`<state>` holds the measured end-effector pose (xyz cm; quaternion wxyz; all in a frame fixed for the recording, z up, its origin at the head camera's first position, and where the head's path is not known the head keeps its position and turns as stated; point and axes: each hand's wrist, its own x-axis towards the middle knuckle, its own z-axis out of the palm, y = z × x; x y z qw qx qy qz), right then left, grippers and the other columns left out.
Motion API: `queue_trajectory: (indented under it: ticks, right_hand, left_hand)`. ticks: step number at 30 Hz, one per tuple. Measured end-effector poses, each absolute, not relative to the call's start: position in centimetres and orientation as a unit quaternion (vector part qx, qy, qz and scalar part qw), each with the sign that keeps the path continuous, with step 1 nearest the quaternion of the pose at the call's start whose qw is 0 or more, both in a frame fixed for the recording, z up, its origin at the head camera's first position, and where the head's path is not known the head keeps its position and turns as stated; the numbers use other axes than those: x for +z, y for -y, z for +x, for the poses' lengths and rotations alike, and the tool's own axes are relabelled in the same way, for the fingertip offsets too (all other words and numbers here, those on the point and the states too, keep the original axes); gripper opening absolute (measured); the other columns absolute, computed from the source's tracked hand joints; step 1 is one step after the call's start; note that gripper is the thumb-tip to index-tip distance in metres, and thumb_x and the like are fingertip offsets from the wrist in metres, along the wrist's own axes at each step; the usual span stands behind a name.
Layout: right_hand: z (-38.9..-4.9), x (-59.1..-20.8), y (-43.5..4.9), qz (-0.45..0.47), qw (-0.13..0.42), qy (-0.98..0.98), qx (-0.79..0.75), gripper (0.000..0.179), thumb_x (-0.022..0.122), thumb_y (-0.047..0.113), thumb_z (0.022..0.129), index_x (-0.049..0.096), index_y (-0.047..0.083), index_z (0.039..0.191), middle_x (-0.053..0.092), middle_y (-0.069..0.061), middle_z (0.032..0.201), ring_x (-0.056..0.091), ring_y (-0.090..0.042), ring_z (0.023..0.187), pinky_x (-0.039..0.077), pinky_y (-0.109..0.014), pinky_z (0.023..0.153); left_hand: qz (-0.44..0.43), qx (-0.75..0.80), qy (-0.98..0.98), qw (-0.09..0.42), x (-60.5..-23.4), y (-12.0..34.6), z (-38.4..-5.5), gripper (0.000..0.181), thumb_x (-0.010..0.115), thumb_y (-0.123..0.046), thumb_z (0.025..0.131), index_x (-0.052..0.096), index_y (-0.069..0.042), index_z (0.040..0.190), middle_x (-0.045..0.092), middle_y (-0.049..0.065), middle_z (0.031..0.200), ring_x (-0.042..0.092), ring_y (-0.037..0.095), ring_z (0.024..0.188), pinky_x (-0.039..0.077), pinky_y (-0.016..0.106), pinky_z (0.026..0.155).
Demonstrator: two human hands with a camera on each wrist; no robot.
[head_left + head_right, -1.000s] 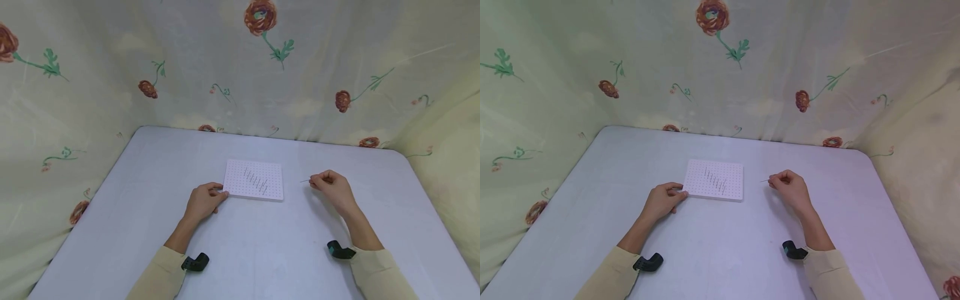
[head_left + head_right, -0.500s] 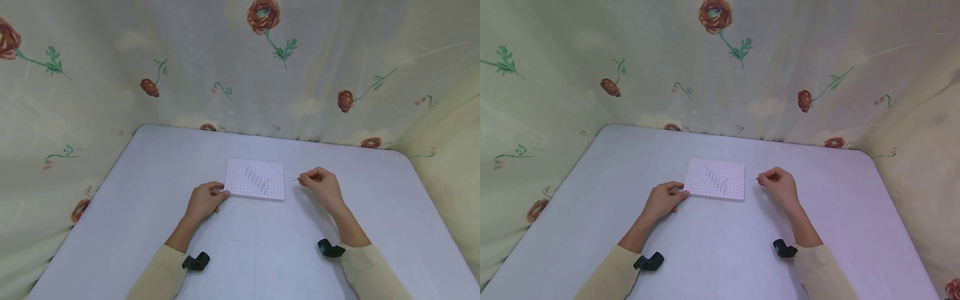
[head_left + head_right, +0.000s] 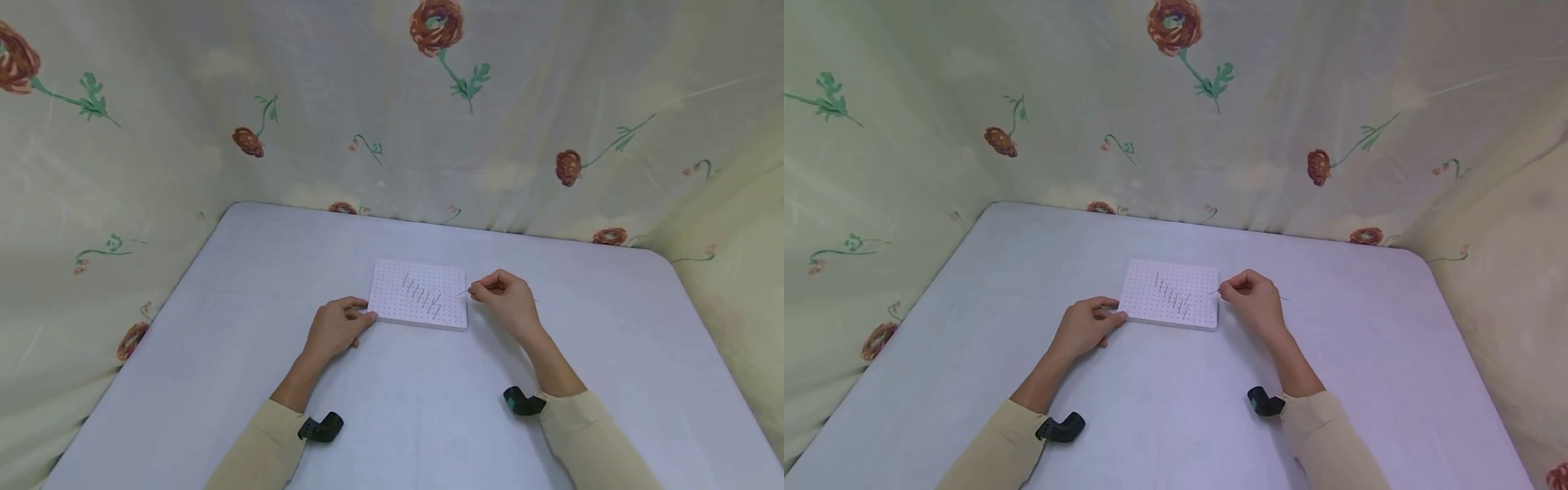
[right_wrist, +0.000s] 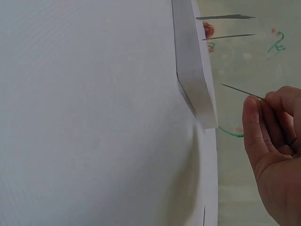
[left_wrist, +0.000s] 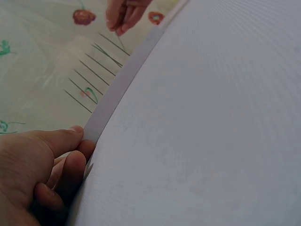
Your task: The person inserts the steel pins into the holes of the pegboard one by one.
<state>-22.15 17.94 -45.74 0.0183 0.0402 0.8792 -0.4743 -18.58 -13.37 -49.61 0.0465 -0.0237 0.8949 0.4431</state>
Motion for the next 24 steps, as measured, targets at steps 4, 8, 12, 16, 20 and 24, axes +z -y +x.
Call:
queue_trajectory:
  ticks: [4,8,12,16,20,24]
  right_hand:
    - [-22.5,-45.7,-17.3,0.030,0.016,-0.887,-0.460,0.019,0.069,0.021,0.098,0.065,0.003,0.104,0.072,-0.015,0.110,0.072,-0.017,0.093,0.050,-0.012,0.072]
    - [-22.6,-45.8,-16.7,0.031,0.021,-0.890,-0.454,0.019,0.069,0.022,0.097,0.066,0.004,0.103,0.072,-0.015,0.110,0.069,-0.021,0.096,0.049,-0.013,0.072]
    - [-22.7,-45.9,-16.3,0.034,0.026,-0.894,-0.446,0.019,0.070,0.023,0.097,0.066,0.005,0.103,0.072,-0.014,0.111,0.068,-0.023,0.098,0.049,-0.014,0.072]
    - [-22.7,-46.0,-16.0,0.033,0.026,-0.899,-0.436,0.018,0.070,0.022,0.097,0.066,0.005,0.102,0.072,-0.014,0.110,0.068,-0.023,0.096,0.049,-0.016,0.072]
    - [-22.7,-45.9,-15.8,0.021,0.023,-0.904,-0.427,0.016,0.070,0.021,0.097,0.066,0.006,0.101,0.072,-0.013,0.107,0.066,-0.023,0.093,0.049,-0.019,0.071]
    - [-22.8,-45.7,-15.4,0.012,0.018,-0.908,-0.418,0.015,0.070,0.020,0.097,0.066,0.006,0.100,0.072,-0.013,0.105,0.065,-0.023,0.093,0.050,-0.022,0.073]
  left_hand:
    - [-0.026,0.443,-0.895,0.050,-49.5,13.3,-18.6,0.043,0.075,-0.033,0.093,0.069,-0.008,0.127,0.077,0.001,0.080,0.058,0.012,0.042,0.040,0.026,0.053]
    - [-0.028,0.441,-0.896,0.052,-49.4,13.2,-18.6,0.044,0.075,-0.033,0.093,0.069,-0.008,0.128,0.078,0.002,0.083,0.058,0.012,0.042,0.039,0.025,0.053]
    - [-0.031,0.442,-0.895,0.054,-49.4,13.3,-18.5,0.043,0.075,-0.033,0.093,0.069,-0.008,0.127,0.078,0.002,0.083,0.058,0.012,0.042,0.039,0.025,0.052]
    - [-0.029,0.445,-0.894,0.055,-49.4,13.3,-18.5,0.043,0.075,-0.033,0.093,0.069,-0.008,0.127,0.077,0.001,0.081,0.058,0.012,0.042,0.039,0.025,0.052]
    - [-0.030,0.443,-0.894,0.054,-49.5,13.3,-18.5,0.043,0.075,-0.033,0.093,0.069,-0.008,0.127,0.077,0.000,0.081,0.057,0.012,0.042,0.039,0.026,0.052]
    - [-0.030,0.443,-0.895,0.054,-49.5,13.3,-18.5,0.044,0.075,-0.034,0.093,0.069,-0.008,0.127,0.077,0.000,0.080,0.057,0.013,0.042,0.039,0.026,0.052]
